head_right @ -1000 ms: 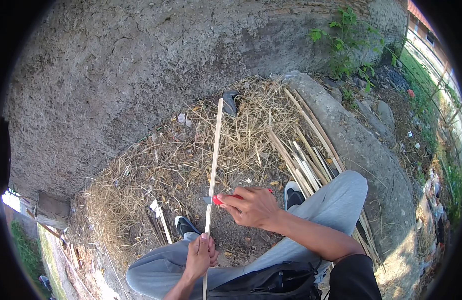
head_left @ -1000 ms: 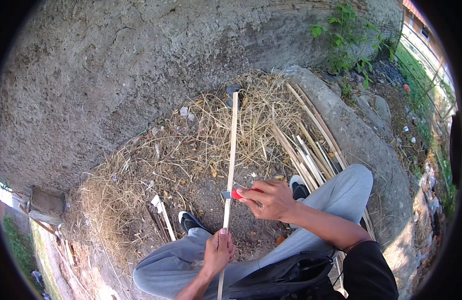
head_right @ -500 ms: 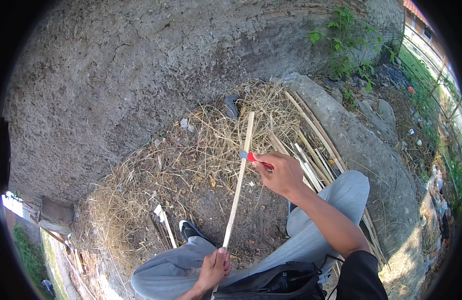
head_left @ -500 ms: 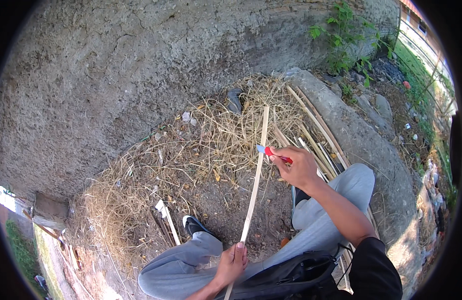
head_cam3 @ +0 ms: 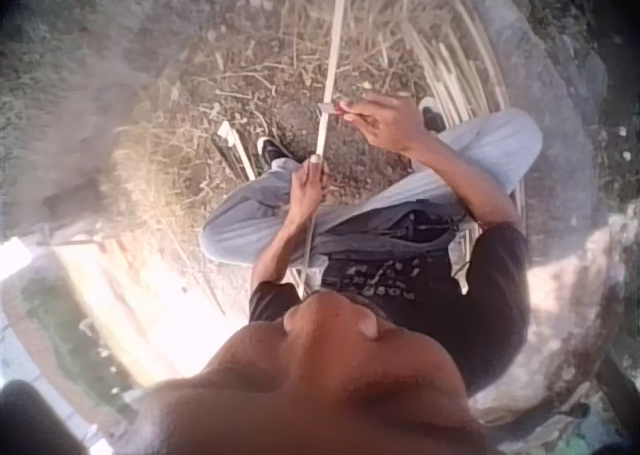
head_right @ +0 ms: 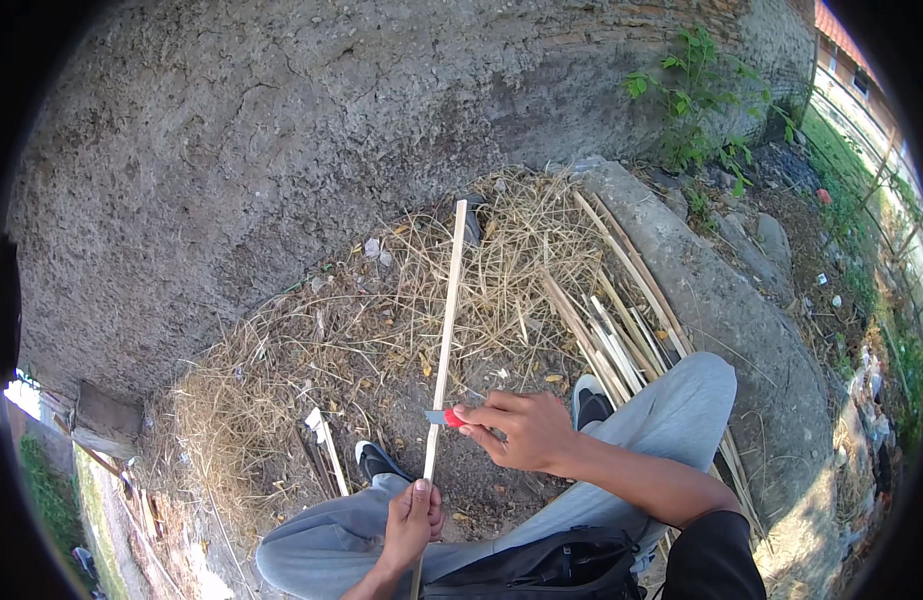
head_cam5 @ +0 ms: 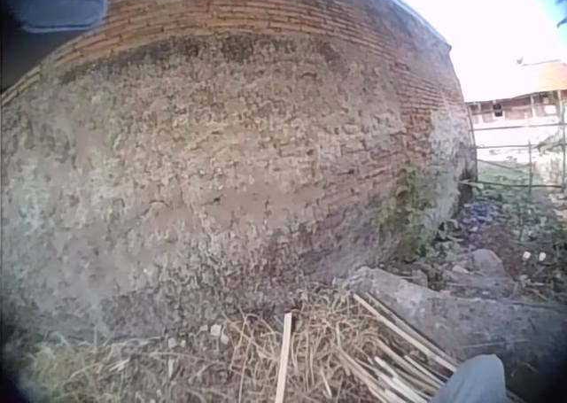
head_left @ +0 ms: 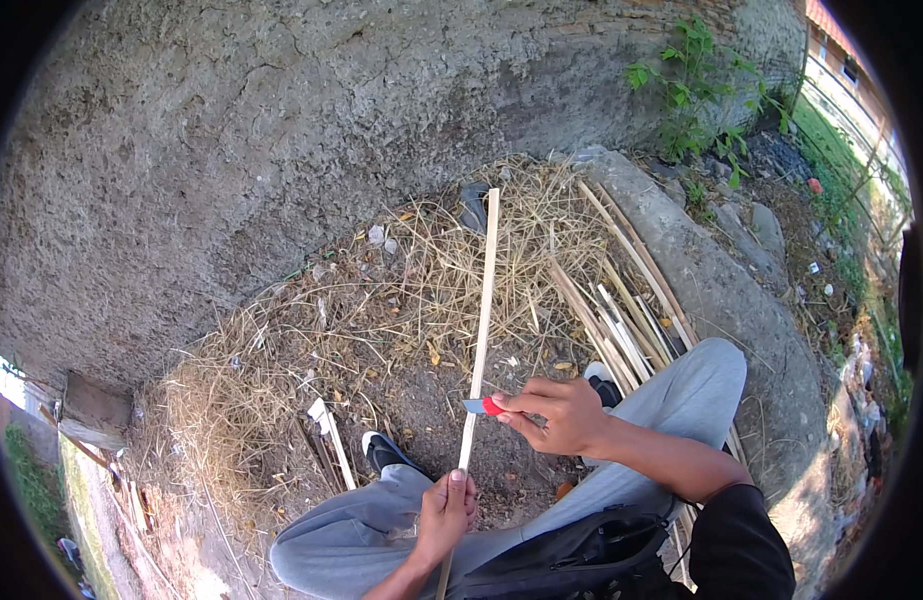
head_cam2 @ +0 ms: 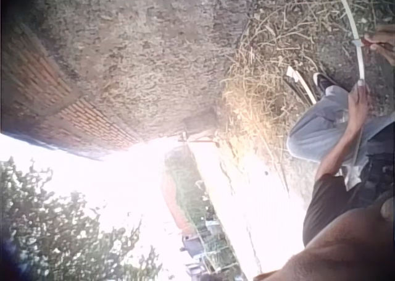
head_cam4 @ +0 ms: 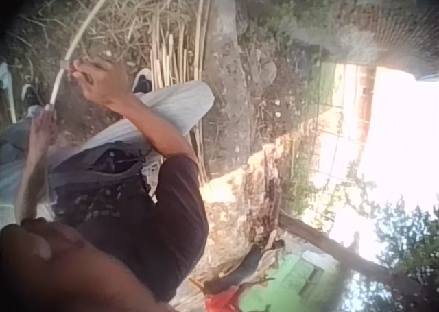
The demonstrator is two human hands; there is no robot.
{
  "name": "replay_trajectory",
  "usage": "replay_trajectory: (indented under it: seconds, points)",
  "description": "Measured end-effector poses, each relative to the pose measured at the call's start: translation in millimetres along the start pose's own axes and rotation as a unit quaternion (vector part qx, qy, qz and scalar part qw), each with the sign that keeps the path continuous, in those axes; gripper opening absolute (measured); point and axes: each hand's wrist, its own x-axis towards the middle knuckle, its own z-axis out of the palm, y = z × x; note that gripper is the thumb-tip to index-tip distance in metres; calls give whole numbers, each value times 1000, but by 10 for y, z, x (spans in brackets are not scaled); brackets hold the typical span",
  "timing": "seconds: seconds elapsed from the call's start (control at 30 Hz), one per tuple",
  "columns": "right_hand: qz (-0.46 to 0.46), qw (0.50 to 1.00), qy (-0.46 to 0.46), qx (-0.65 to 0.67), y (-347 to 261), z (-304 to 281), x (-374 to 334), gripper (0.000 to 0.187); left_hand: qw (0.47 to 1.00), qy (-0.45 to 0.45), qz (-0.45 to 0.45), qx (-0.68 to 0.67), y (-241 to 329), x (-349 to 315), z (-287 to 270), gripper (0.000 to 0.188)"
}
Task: The person uses a utility knife to shave and smooth the surface of a bamboo slat while sitting outdoors.
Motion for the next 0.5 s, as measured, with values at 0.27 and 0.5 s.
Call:
replay_trajectory:
  seconds: [0.27, 0.5]
  points:
    - [0, 1000, -26, -14, 43, 15, -34, 19, 996, 43, 63, 34, 40, 0, 168, 37]
    - [-7, 1000, -27, -12, 29, 0, -43, 19, 999, 11, 41, 18, 15, 1, 142, 37]
